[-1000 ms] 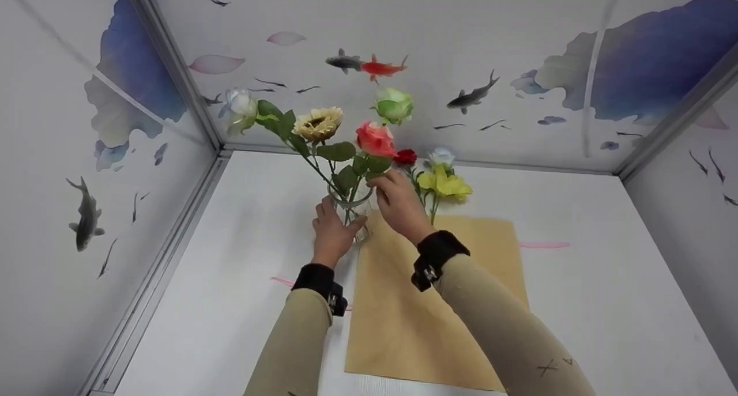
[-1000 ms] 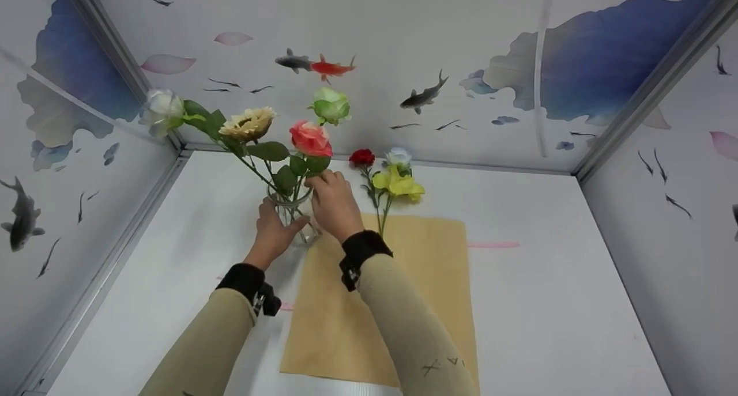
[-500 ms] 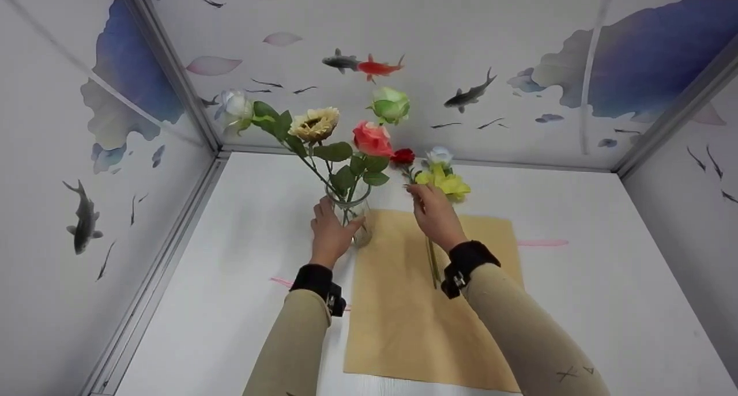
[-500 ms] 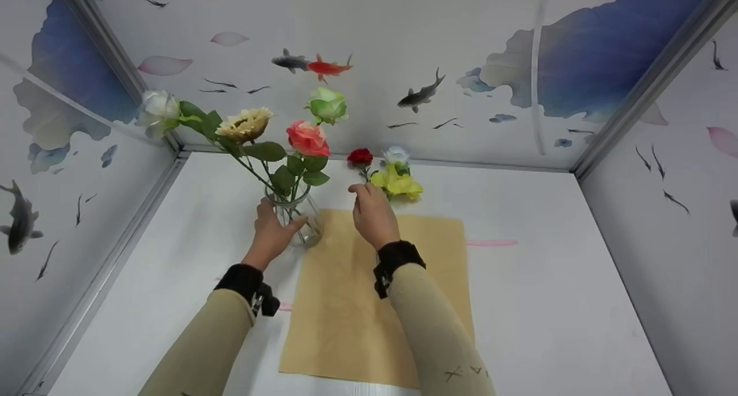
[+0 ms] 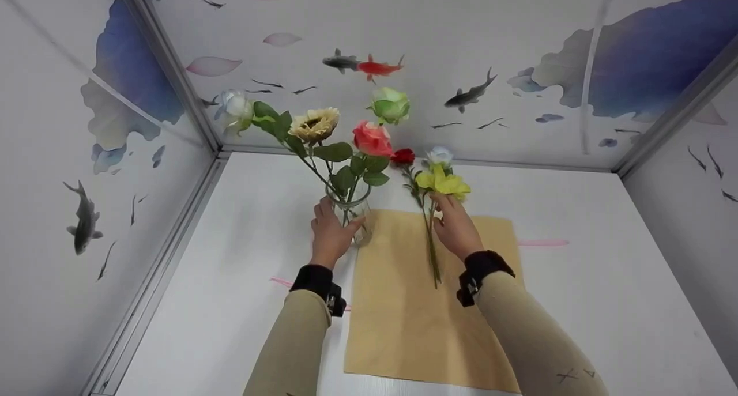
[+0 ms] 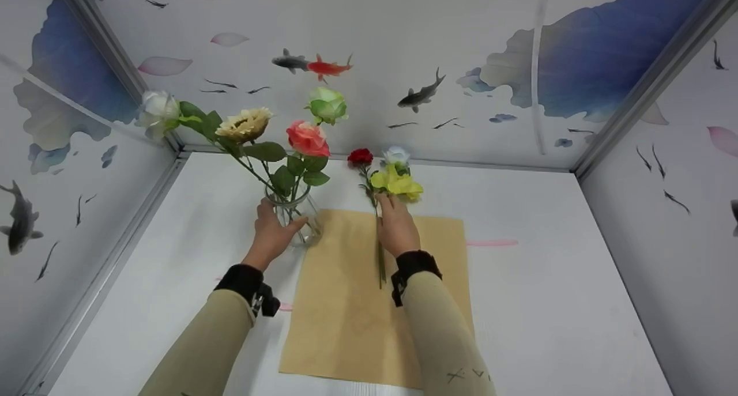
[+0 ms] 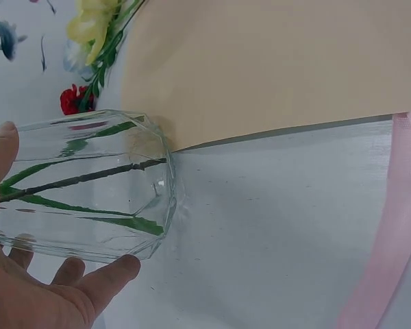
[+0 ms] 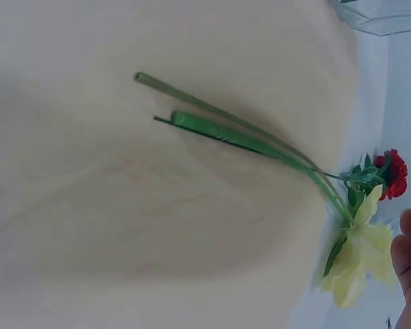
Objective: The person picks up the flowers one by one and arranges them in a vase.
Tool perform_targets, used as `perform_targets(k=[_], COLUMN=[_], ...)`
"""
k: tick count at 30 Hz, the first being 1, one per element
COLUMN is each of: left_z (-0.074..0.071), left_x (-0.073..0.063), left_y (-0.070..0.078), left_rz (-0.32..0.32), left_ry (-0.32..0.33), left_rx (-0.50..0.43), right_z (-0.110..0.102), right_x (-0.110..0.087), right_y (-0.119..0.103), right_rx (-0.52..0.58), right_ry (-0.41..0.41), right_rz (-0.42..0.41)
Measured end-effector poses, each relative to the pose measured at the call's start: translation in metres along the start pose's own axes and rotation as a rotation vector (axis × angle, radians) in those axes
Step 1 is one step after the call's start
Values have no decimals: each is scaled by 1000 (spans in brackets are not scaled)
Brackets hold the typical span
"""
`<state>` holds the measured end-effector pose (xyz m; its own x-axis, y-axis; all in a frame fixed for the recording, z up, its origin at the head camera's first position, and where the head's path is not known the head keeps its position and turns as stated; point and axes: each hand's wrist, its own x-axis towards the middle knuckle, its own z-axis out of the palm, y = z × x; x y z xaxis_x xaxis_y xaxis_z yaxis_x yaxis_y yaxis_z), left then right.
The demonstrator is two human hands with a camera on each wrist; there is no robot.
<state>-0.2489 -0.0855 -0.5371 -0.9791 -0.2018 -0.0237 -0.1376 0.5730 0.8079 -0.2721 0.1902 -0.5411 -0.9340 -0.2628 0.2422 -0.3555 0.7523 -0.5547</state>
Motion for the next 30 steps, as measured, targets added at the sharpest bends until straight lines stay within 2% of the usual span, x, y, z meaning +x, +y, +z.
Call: perform_targets(k=[5, 12, 17, 30], left_z=[1, -1, -2, -2], left_x=[2, 1, 0, -1], left_y=[-2, 1, 2, 0], left_rz=[-6, -30, -43, -18], left_ry=[-15, -28, -37, -25], left_rx=[12, 15, 9, 8], right_z=[2, 4, 9, 22], right_x=[-7, -17, -22, -29], right_y=[9, 16, 20, 25], right_rx=[-7, -3, 23, 82], right_ry=[-36, -140, -202, -264], right_rz=[26, 183, 258, 343])
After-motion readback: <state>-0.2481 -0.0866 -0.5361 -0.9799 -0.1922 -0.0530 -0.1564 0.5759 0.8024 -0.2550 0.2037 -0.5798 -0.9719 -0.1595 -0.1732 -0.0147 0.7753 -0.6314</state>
